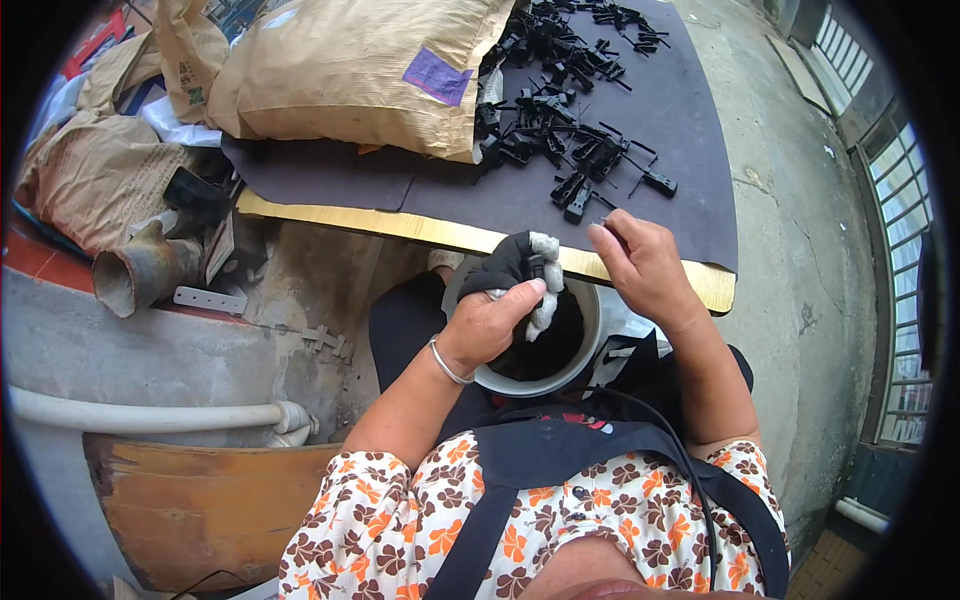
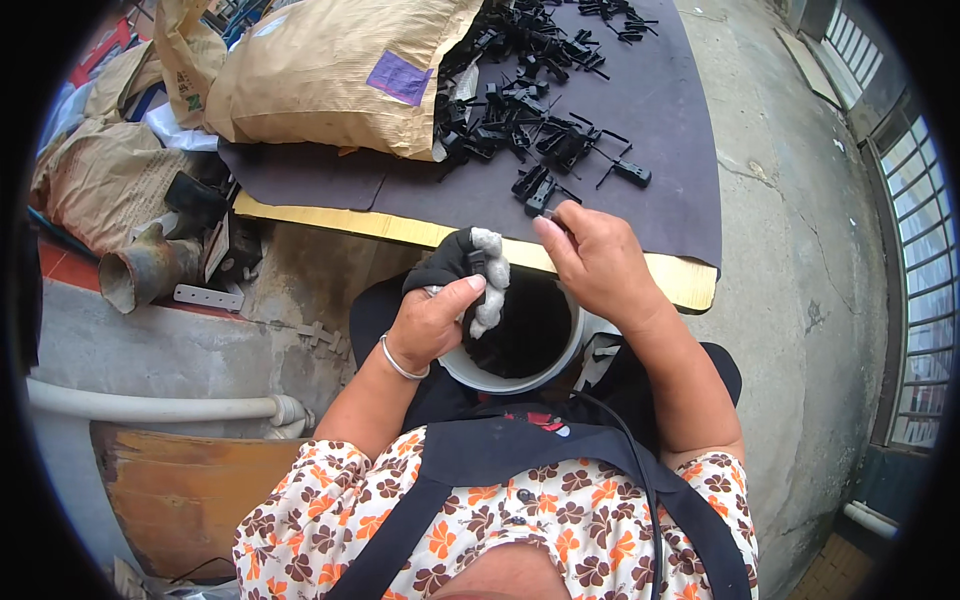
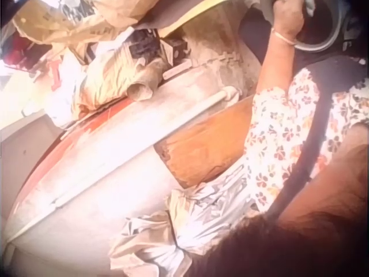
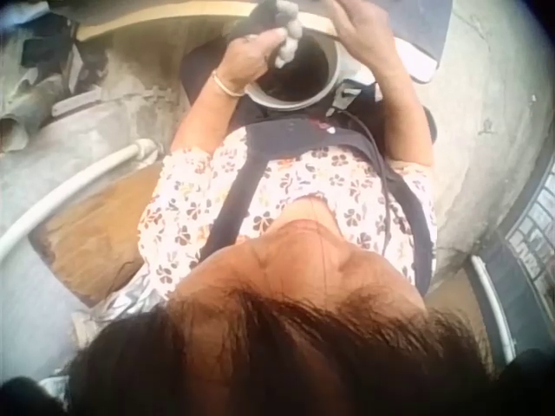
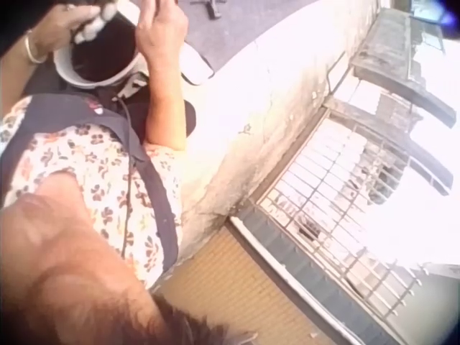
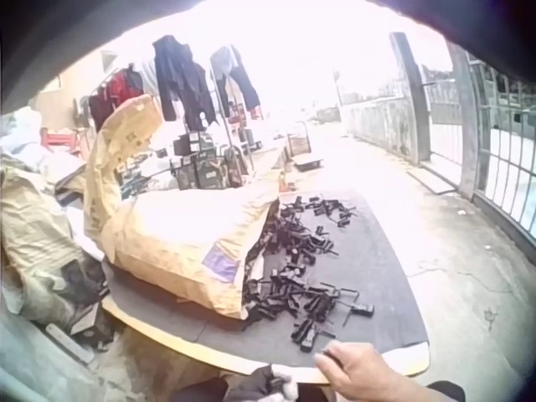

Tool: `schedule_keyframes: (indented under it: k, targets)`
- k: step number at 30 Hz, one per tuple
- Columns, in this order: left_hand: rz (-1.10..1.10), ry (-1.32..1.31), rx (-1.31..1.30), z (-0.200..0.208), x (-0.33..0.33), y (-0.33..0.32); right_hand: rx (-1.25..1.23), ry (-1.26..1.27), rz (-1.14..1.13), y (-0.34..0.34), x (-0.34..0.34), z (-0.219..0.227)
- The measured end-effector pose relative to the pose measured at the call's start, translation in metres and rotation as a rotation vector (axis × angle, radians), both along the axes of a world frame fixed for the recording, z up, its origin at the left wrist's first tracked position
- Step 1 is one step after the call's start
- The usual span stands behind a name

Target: Assembling small black plastic components by hand at a workbench.

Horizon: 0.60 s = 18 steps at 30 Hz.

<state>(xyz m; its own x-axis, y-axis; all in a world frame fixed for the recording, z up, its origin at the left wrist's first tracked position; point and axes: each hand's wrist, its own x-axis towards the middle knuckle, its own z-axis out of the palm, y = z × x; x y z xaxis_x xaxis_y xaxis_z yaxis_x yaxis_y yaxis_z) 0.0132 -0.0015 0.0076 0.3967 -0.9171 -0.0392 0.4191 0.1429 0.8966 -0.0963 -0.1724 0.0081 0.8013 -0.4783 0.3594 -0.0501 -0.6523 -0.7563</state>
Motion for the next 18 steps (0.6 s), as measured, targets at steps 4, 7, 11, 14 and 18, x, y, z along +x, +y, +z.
schedule_keyframes:
  k: [4, 7, 11, 14, 18]
  targets:
    - [-0.041, -0.018, -0.003, -0.001, 0.002, 0.002, -0.374, 0.051, -0.248, -0.014, 0.019, -0.014]
    - [-0.037, -0.182, 0.102, 0.0, 0.001, 0.001, -0.465, 0.064, -0.273, -0.019, 0.031, -0.026]
    - [0.152, -0.999, 0.183, -0.015, 0.003, -0.001, -0.369, -0.063, -0.307, -0.026, 0.027, -0.026]
    - [0.198, -1.153, 0.226, -0.01, 0.003, 0.001, -0.158, -0.209, -0.239, -0.027, 0.017, -0.016]
    - [0.163, -1.366, 0.267, 0.002, 0.004, -0.001, 0.092, -0.077, -0.063, -0.023, 0.002, -0.006]
